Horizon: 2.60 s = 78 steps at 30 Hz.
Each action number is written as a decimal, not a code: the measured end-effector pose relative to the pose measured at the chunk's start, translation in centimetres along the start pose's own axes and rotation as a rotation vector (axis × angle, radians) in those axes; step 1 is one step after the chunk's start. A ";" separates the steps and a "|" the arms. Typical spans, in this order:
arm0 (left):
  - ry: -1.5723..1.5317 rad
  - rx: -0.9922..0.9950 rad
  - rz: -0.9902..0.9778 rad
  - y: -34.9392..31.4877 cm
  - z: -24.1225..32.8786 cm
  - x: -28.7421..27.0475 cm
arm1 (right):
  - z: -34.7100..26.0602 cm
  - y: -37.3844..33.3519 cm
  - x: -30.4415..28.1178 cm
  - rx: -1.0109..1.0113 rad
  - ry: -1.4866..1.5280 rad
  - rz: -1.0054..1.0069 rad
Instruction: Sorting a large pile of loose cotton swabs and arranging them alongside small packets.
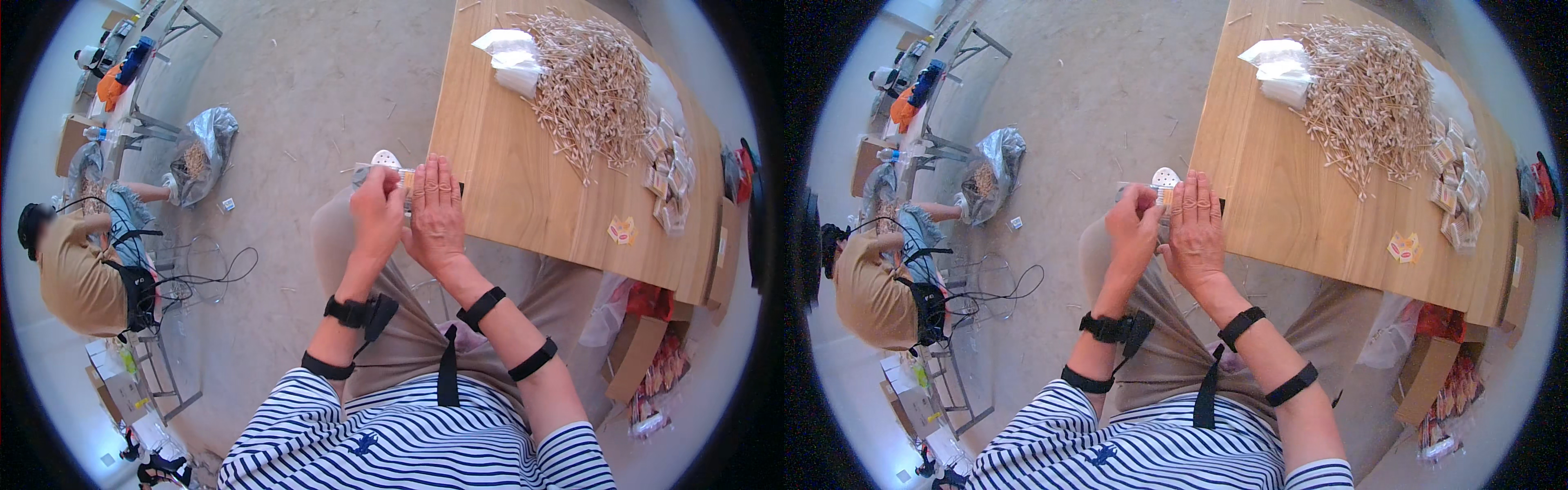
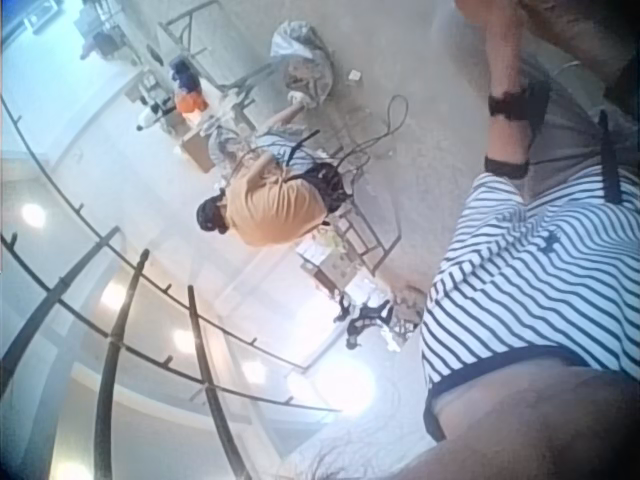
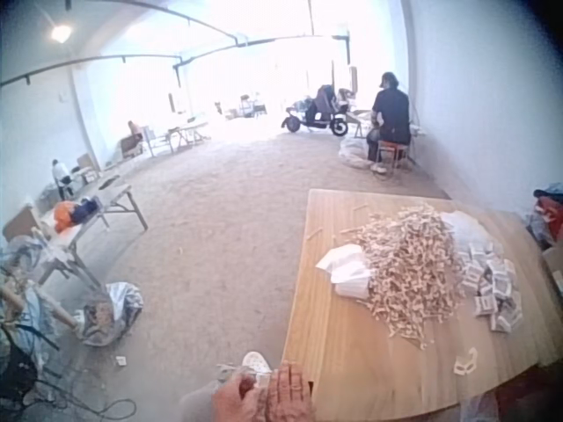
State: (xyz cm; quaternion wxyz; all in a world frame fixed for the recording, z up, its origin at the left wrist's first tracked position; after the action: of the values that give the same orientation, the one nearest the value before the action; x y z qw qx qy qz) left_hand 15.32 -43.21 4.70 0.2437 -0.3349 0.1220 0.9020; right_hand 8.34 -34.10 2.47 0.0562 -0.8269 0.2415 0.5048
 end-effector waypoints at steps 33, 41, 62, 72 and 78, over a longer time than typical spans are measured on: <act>-1.123 -0.458 0.035 -0.5 -6.0 7.5 | -0.8 0.1 0.5 -0.033 -0.006 0.087; -1.202 -0.449 0.000 -0.6 -4.8 7.3 | -0.7 0.1 0.5 -0.050 0.005 0.081; -1.035 -0.516 0.003 -0.9 -4.7 7.2 | 1.7 -1.0 -1.1 0.141 0.031 -0.005; -1.147 -0.572 -0.039 -1.1 -4.8 7.5 | 1.4 -0.8 -0.7 0.093 -0.028 0.017; -1.197 -0.521 -0.044 -1.0 -5.1 8.0 | 1.3 -0.7 -0.5 0.085 -0.021 0.066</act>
State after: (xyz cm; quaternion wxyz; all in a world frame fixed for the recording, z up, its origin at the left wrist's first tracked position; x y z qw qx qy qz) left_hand 13.35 -41.41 -4.49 0.1988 0.1747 -0.2644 0.9274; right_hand 7.42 -32.82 2.15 0.0771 -0.8099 0.2892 0.5045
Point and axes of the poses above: each hand's wrist, its own y-axis towards the middle knuckle, its own x-axis out of the palm, z = x × y, the point moved 5 cm from there along y, towards the middle knuckle, and after that the axes turned 12 degrees about y, right-handed, at the moved point
